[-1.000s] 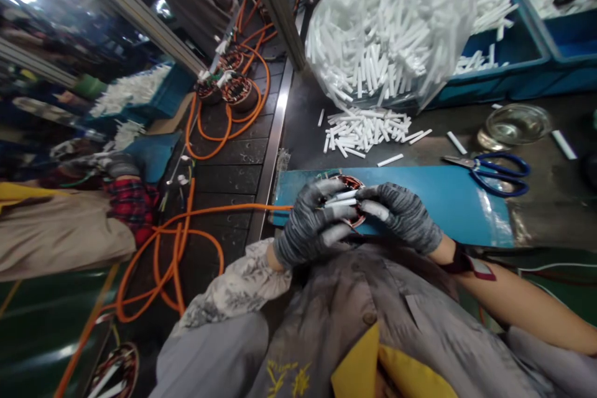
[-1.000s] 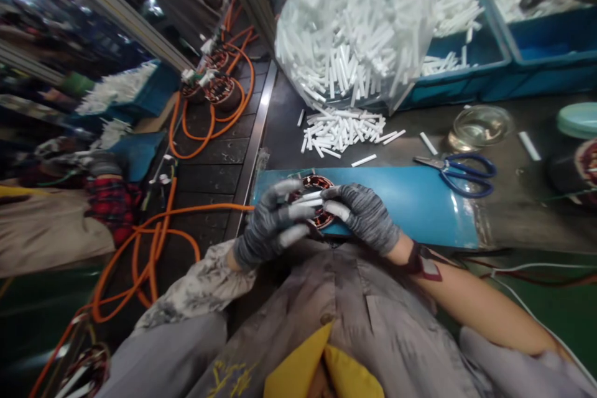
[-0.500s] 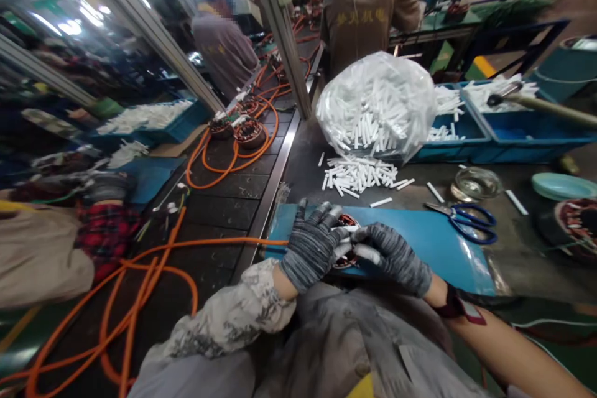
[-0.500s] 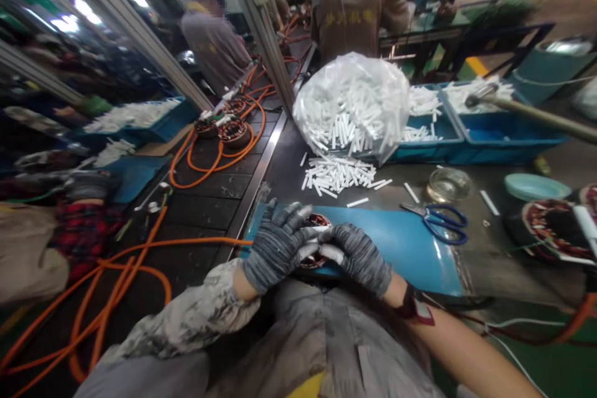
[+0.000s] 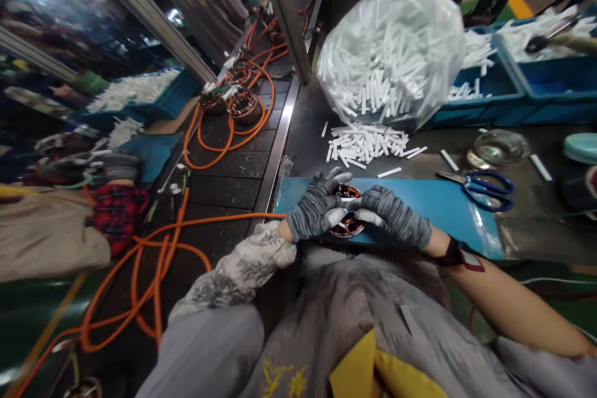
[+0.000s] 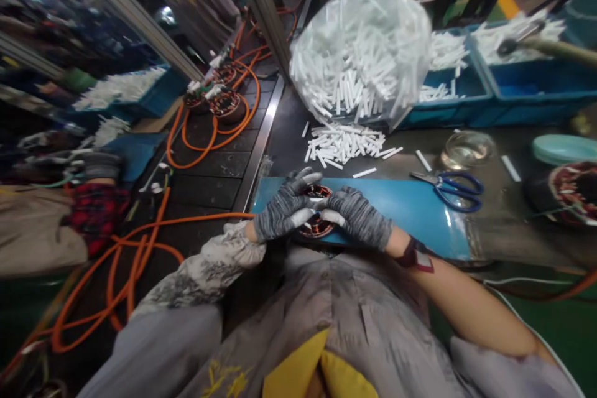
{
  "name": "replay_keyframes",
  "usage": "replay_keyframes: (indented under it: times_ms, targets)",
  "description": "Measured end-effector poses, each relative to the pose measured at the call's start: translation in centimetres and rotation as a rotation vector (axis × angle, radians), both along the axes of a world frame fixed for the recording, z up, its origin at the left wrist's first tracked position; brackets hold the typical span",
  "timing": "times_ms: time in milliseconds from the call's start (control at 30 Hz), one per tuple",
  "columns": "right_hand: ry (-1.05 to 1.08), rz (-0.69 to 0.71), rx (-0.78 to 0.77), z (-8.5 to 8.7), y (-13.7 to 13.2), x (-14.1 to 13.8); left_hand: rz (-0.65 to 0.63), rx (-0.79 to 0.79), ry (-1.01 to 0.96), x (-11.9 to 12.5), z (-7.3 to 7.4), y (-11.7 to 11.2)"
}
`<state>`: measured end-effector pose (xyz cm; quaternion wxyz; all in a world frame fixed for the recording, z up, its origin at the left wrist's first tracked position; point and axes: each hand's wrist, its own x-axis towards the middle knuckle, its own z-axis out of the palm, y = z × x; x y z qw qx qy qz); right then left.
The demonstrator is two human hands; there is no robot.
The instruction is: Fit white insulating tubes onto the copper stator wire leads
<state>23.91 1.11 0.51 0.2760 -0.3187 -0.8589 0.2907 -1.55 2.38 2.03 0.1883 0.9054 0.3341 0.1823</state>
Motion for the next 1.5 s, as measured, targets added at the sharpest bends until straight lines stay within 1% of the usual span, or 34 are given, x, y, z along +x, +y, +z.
replay_keyframes:
  times_ms: [67, 133, 233, 333, 433, 533, 633, 700, 833, 933, 1067, 1133, 1233, 1333, 1433, 1500]
  targets:
    - [-0.069, 0.016, 0.041, -0.2, 0.3, -0.3, -0.012, -0.059, -0.064, -0.1, 0.3, 0.1]
    - [-0.111, -0.008, 0.059, -0.1, 0.3, -0.6, -0.011, -0.084, -0.11, -0.2, 0.5, -0.1]
    - [-0.145, -0.043, 0.068, 0.4, 0.1, -1.1, 0.058, -0.075, -0.085, -0.1, 0.7, -0.6]
    - [-0.14, -0.025, 0.056, 0.9, 0.1, -1.6, 0.118, 0.003, 0.028, 0.1, 1.0, -0.8]
    - [-0.128, -0.032, 0.051, 0.9, 0.2, -1.9, 0.116, 0.115, 0.092, 0.2, 1.5, -0.9]
    - [-0.136, -0.052, 0.11, 0.6, 0.0, -2.3, 0.098, 0.191, 0.052, 0.3, 2.1, -0.9]
    - [-0.18, -0.026, 0.188, 0.5, -0.2, -2.6, 0.022, 0.22, -0.069, 0.3, 2.4, -0.7]
    - [-0.222, -0.042, 0.204, 0.5, -0.3, -2.9, -0.03, 0.188, -0.115, 0.1, 2.3, -0.2]
    - [-0.254, -0.092, 0.182, 0.3, 0.0, -3.2, -0.072, 0.066, -0.121, -0.1, 2.0, 0.8]
    - [-0.215, -0.076, 0.15, -0.2, 0.0, -3.1, -0.077, -0.027, -0.1, -0.1, 1.8, 0.9]
    - [-0.118, -0.052, 0.138, -1.0, 0.2, -2.5, -0.033, -0.169, 0.024, 0.2, 1.8, 0.7]
    - [-0.091, -0.045, 0.16, -1.3, 0.3, -2.2, -0.006, -0.171, 0.082, 0.3, 2.2, 0.9]
    - [-0.08, -0.046, 0.177, -1.2, 0.4, -2.0, -0.033, -0.147, 0.195, 0.2, 3.0, 1.4]
    - [-0.124, -0.078, 0.182, -0.6, 0.3, -2.2, -0.125, -0.159, 0.287, -0.4, 3.9, 2.3]
    - [-0.207, -0.079, 0.19, 0.2, 0.1, -2.8, -0.22, -0.163, 0.302, -0.7, 4.5, 2.9]
    - [-0.241, -0.083, 0.151, 0.5, -0.1, -3.0, -0.21, -0.11, 0.301, -0.6, 4.7, 3.2]
